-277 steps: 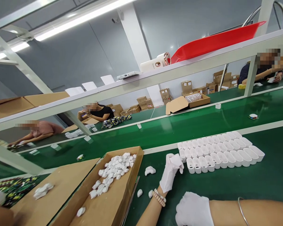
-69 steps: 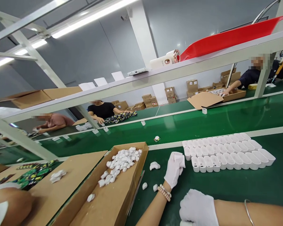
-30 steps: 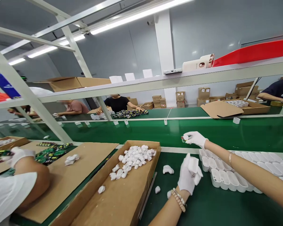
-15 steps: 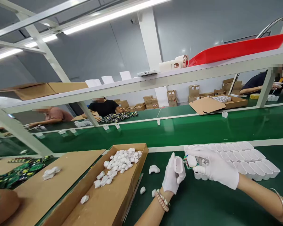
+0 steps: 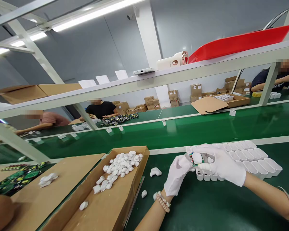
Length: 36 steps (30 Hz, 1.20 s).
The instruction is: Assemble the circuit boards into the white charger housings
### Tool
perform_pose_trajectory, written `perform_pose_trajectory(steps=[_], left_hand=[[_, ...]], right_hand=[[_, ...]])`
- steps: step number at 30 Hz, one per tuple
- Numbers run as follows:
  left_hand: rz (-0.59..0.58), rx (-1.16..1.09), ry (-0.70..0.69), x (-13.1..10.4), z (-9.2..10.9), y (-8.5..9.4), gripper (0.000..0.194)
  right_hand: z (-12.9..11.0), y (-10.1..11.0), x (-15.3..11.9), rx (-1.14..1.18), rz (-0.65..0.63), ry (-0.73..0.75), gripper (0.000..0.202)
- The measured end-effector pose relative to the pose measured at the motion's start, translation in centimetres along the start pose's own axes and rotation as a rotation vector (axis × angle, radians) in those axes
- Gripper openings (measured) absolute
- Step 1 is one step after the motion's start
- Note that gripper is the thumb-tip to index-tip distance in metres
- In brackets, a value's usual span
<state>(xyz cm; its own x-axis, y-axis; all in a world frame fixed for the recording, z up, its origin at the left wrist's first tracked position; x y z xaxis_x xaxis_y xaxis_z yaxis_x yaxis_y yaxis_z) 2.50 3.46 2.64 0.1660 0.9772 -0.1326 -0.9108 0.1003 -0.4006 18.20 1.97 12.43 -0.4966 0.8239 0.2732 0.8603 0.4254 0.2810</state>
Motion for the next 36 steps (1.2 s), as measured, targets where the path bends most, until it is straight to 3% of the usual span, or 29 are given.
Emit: perform_pose_trajectory(steps=[6,11,15,18,24,31,36], left_hand=[[0.077,0.127,-0.076,0.1,-0.1,0.9,0.043],[0.097,0.208,-0.129,-0.2,0.1,0.0,0.045],[0.041,0.401,-0.244,-0.6,0.2,-0.8,0.048],[0.082,0.646,-0.303,-0.5,-0.1,-0.5,0.029],[0.165,0.769,-0.380,-0.7,0.1,0.2,0.017],[0.352,0.903,-0.493,-2.2,1.2,0.5,0.022],[0.553,1.116,-0.741,-3.2,2.2,-0.1,0.011]], right_hand=[[1.8,-0.6,0.1,-0.027,-0.011,0.041,0.051],[2.5,-0.9,0.2,-0.099,-0.009,0.181,0.044],[2.0,-1.5,0.3,-0.162,-0.112,0.300,0.039],[1.9,-1.7,0.3,-0.219,-0.153,0.345,0.037],[2.7,-1.3,-0.2,-0.307,-0.126,0.335,0.054],[2.4,-1.8,-1.4,-0.404,-0.097,0.436,0.041],[2.1,-2.4,-1.9,-0.423,-0.093,0.529,0.039]])
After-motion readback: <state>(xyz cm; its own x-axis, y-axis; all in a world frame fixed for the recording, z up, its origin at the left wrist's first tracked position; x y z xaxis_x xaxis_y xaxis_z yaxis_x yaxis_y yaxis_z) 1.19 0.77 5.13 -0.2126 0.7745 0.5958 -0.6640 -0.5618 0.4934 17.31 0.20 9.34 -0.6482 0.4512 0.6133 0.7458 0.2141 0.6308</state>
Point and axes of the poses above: each hand's wrist, its own x-axis towards the middle knuckle, its own y-axis out of the back of the hand, z = x × y, the point moved 5 cm from there along x, towards the middle knuckle, and after that the axes turned 15 degrees about y, right-handed, at the moved point
